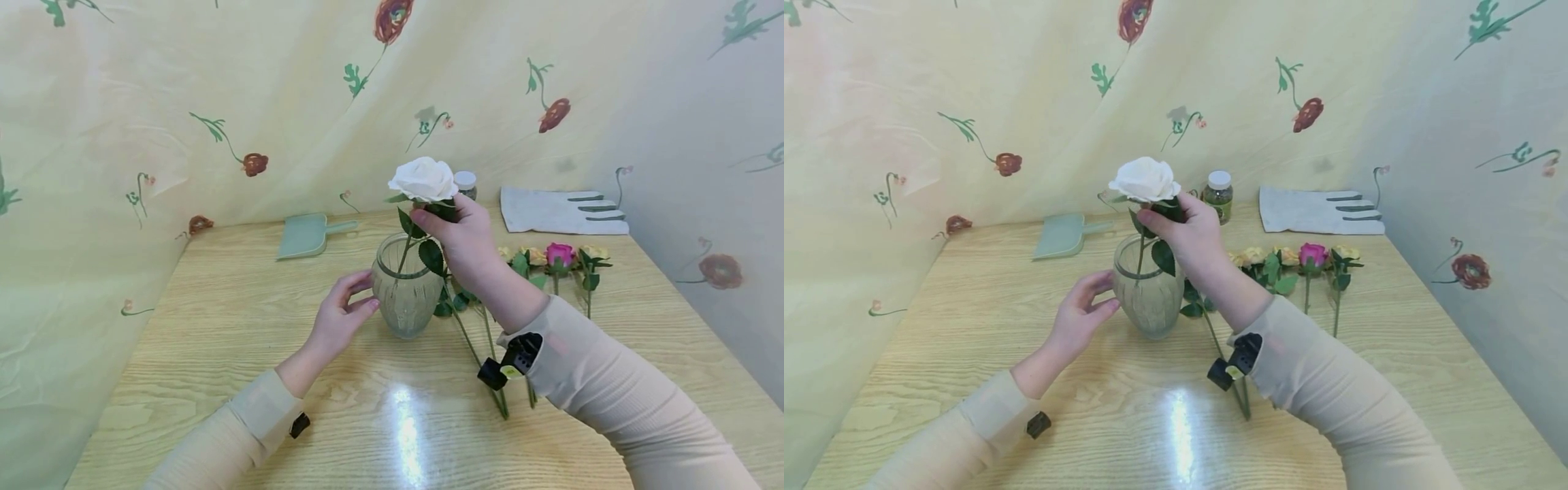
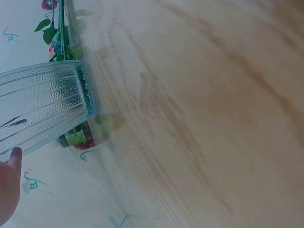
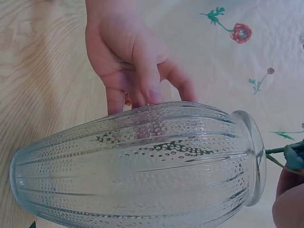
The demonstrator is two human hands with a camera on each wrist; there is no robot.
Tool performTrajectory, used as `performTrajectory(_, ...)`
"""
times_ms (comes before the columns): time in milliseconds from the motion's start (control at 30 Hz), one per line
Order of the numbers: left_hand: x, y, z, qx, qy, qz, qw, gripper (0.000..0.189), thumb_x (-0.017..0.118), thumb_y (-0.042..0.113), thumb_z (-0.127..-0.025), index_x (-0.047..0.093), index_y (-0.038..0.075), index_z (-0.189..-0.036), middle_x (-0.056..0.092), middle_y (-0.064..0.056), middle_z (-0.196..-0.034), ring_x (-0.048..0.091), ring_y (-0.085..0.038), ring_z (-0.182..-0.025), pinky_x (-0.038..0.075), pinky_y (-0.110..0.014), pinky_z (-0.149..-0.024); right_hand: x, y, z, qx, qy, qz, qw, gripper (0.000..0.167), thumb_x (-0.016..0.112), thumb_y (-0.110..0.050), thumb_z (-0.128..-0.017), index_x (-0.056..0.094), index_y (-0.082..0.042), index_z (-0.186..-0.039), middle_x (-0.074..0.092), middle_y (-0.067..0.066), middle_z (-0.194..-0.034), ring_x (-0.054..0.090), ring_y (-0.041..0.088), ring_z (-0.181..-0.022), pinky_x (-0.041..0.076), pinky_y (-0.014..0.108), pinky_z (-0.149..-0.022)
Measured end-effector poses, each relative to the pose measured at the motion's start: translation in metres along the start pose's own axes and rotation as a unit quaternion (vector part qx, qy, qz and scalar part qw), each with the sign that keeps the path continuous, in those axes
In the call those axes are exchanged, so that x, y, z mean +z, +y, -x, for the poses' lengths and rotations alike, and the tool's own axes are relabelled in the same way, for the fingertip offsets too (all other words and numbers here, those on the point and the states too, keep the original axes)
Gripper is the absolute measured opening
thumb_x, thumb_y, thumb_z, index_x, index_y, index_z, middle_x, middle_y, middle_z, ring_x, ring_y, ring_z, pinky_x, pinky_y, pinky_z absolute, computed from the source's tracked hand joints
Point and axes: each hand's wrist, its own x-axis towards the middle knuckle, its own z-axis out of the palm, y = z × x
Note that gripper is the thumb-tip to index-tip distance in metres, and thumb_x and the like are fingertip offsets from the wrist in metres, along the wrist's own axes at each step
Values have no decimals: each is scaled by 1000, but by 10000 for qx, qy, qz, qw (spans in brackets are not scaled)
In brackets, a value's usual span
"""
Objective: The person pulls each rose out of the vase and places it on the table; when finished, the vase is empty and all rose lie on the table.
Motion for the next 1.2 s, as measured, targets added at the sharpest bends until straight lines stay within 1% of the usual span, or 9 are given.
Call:
performTrajectory(133,0,-1,0,16,-10,-9,10000,46,61,-9,-85,48,0,-128,50,-18,-124,49,-31,-117,50,-33,-93,-2,0,0,-56,78,-347,9994,19,63,5,-85,62,-13,-89,62,-1,-89,56,16,-92,50,28,-82)
performTrajectory(300,0,-1,0,14,3,1,10000,47,61,-9,-85,48,0,-129,50,-19,-123,49,-31,-117,51,-33,-92,-7,-1,-2,-64,134,-648,9978,18,62,5,-86,62,-13,-87,60,1,-90,55,17,-92,51,27,-82)
performTrajectory(500,1,-1,-1,-48,8,-3,10000,47,61,-9,-85,48,0,-129,50,-18,-124,49,-31,-117,51,-32,-92,-13,-4,-4,-84,414,-798,9959,17,64,3,-85,64,-14,-85,64,1,-90,58,17,-91,52,26,-76)
performTrajectory(633,2,-1,-1,-112,10,-21,9999,47,61,-9,-85,47,1,-129,50,-18,-124,49,-31,-117,51,-33,-92,-18,-7,-5,-136,533,-794,9953,15,65,1,-85,65,-14,-83,64,2,-89,58,16,-85,52,25,-72)
performTrajectory(733,2,-1,-1,-137,15,-7,9999,47,60,-9,-85,47,0,-129,49,-18,-125,49,-31,-118,50,-34,-93,-22,-8,-5,-230,569,-760,9952,11,66,-1,-85,66,-12,-83,63,2,-87,52,14,-72,48,23,-62)
performTrajectory(833,2,0,-1,-144,26,-13,9999,47,60,-9,-85,47,0,-129,49,-18,-125,49,-31,-118,50,-35,-93,-26,-9,-5,-322,630,-806,9942,8,69,-4,-84,67,-11,-86,65,2,-85,48,13,-65,45,22,-57)
performTrajectory(933,3,1,-1,-122,33,-20,9999,47,60,-9,-85,47,0,-129,50,-19,-124,49,-31,-117,50,-36,-93,-30,-10,-4,-369,729,-873,9928,7,70,-6,-83,67,-11,-88,65,3,-84,47,13,-64,43,22,-56)
performTrajectory(1100,3,-1,-2,-52,8,3,10000,48,61,-9,-84,47,-1,-129,50,-20,-124,49,-32,-117,50,-35,-93,-38,-15,-4,-377,1019,-1212,9867,9,70,-5,-83,63,-8,-88,61,4,-87,45,15,-65,43,22,-57)
performTrajectory(1200,2,-1,-2,-18,-27,18,10000,47,60,-9,-85,46,-1,-129,49,-20,-124,49,-32,-117,50,-34,-93,-42,-17,-6,-348,1176,-1682,9781,15,72,-3,-80,61,-3,-91,60,8,-92,52,16,-71,47,21,-60)
